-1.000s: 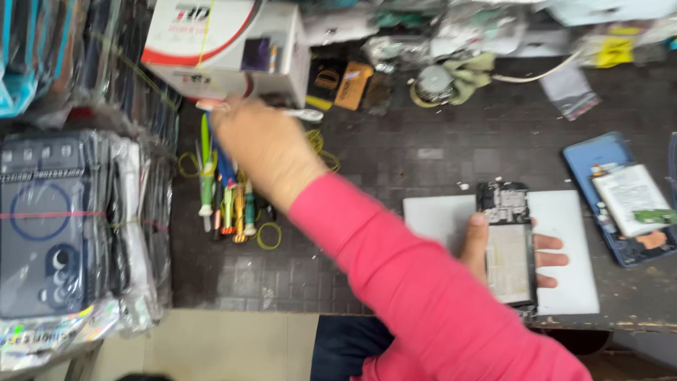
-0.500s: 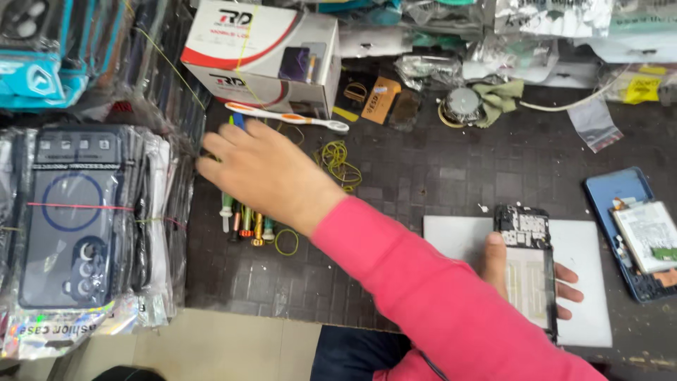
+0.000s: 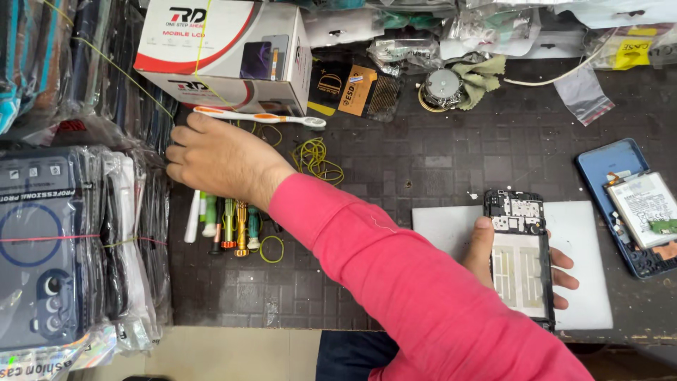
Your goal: The person disassembles a smartphone by removing the back cover, battery, and internal components using tweezers and a screwdriver. They then reassemble the phone by placing components back and securing the back cover.
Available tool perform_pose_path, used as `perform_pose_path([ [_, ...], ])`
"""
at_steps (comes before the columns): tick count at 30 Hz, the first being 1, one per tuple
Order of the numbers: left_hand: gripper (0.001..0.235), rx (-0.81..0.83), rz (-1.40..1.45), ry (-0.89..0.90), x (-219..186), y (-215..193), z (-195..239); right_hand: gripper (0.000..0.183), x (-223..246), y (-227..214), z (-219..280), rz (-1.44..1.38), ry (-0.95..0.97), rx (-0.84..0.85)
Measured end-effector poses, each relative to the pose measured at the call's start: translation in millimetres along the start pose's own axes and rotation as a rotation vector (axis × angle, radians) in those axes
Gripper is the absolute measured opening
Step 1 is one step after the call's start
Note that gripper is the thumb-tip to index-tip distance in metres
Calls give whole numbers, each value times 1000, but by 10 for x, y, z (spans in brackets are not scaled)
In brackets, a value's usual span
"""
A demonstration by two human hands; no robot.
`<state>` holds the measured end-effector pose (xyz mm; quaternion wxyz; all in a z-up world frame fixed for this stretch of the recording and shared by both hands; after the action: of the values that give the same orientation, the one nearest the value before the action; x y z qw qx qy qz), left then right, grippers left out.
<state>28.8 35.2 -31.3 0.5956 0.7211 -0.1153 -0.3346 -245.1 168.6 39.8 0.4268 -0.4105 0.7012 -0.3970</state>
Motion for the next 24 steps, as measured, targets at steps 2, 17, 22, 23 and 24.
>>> perform_pose_path([
  [2,96,7,8,-3,-5,-24,-9,7,-9,-10,-12,2,-21,-19],
  [17,97,161,257,4,288,-356,-39,6,267,-544,88,45,275,-332],
  [22,97,305,444,-16,320,-584,-6,13,163,-563,219,48,146,-206],
  [23,97,328,472,-17,350,-626,-30,12,156,-556,261,76,140,-178],
  [24,97,348,506,-24,379,-662,-57,12,155,-556,312,102,131,-148],
])
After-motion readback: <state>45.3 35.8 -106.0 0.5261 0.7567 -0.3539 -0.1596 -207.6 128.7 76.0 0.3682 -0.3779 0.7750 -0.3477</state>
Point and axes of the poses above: each hand's wrist, its own z-axis away from the middle knuckle, its own y-axis out of the palm, x = y × z, the point moved 2 cm from there along -z, towards the middle knuckle, and after that the axes turned 14 degrees about x, right-handed, at the moved point
